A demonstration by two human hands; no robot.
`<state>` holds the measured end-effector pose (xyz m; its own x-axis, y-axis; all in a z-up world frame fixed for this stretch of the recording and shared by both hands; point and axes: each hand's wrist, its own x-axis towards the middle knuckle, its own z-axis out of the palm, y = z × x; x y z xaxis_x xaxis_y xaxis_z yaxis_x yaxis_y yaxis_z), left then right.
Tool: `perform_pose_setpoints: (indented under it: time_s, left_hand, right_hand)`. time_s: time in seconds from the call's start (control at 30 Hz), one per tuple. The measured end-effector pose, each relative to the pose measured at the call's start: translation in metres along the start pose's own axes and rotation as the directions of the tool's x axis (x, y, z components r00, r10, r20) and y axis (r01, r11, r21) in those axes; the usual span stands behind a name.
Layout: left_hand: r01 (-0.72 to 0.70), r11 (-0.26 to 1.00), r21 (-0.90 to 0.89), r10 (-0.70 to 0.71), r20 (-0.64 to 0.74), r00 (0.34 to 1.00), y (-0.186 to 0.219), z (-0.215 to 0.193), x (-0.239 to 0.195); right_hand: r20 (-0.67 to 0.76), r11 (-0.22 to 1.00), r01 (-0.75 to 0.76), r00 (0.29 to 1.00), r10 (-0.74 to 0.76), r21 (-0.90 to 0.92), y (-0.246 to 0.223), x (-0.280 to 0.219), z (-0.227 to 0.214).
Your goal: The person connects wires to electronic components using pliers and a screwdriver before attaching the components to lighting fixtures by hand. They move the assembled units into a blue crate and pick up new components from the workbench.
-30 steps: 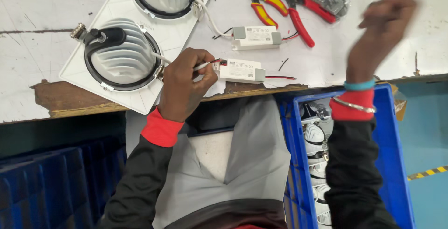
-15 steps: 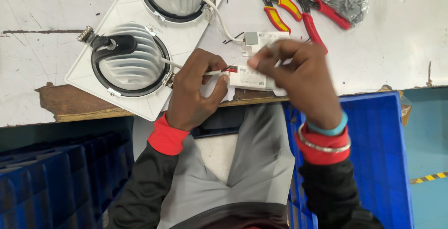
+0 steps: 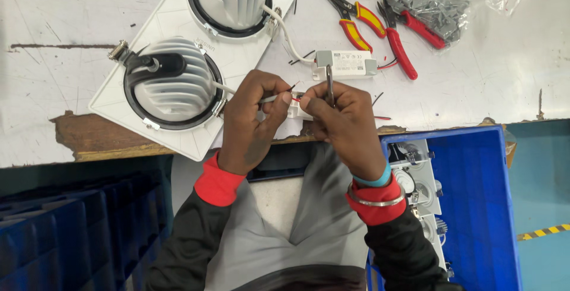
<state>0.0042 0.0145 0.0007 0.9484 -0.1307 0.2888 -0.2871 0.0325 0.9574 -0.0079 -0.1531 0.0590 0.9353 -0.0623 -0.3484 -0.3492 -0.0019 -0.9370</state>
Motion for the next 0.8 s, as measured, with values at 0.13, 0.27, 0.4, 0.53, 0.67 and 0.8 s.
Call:
perform_pose_setpoints:
  time_s: [0.13, 0.27, 0.4, 0.53, 0.67, 0.8]
  left_hand:
    - [-0.026, 0.999, 0.028, 0.025, 0.033, 0.999, -0.005, -0.001, 0.003]
    - [-0.185, 0.945, 0.270, 0.171, 0.074, 0.982, -0.007, -0.001, 0.004]
    - [-0.249, 0.848, 0.469, 0.189, 0.172, 0.967, -0.006, 0.001, 0.004]
    - [-0.248, 0.850, 0.465, 0.201, 0.149, 0.968, -0.007, 0.002, 0.002]
    - [-0.235, 0.857, 0.458, 0.180, 0.160, 0.970, -0.006, 0.001, 0.003]
    - [-0.239, 0.857, 0.458, 0.179, 0.170, 0.969, -0.006, 0.001, 0.004]
  right_hand:
    - [-0.105, 0.969, 0.228, 0.966, -0.238, -0.096, -0.011, 0.005, -0.023]
    - [0.039, 0.823, 0.452, 0.869, -0.493, 0.345, -0.044, -0.004, -0.061]
    - [-0.059, 0.598, 0.347, 0.893, -0.446, 0.722, -0.047, 0.013, -0.046]
    - [-0.009, 0.301, 0.127, 0.932, -0.363, 0.945, -0.035, 0.037, -0.023]
    - [0.074, 0.585, 0.111, 0.956, -0.282, 0.803, -0.025, 0.037, -0.033]
    - [0.086, 0.600, 0.095, 0.960, -0.265, 0.794, -0.016, 0.038, -0.038]
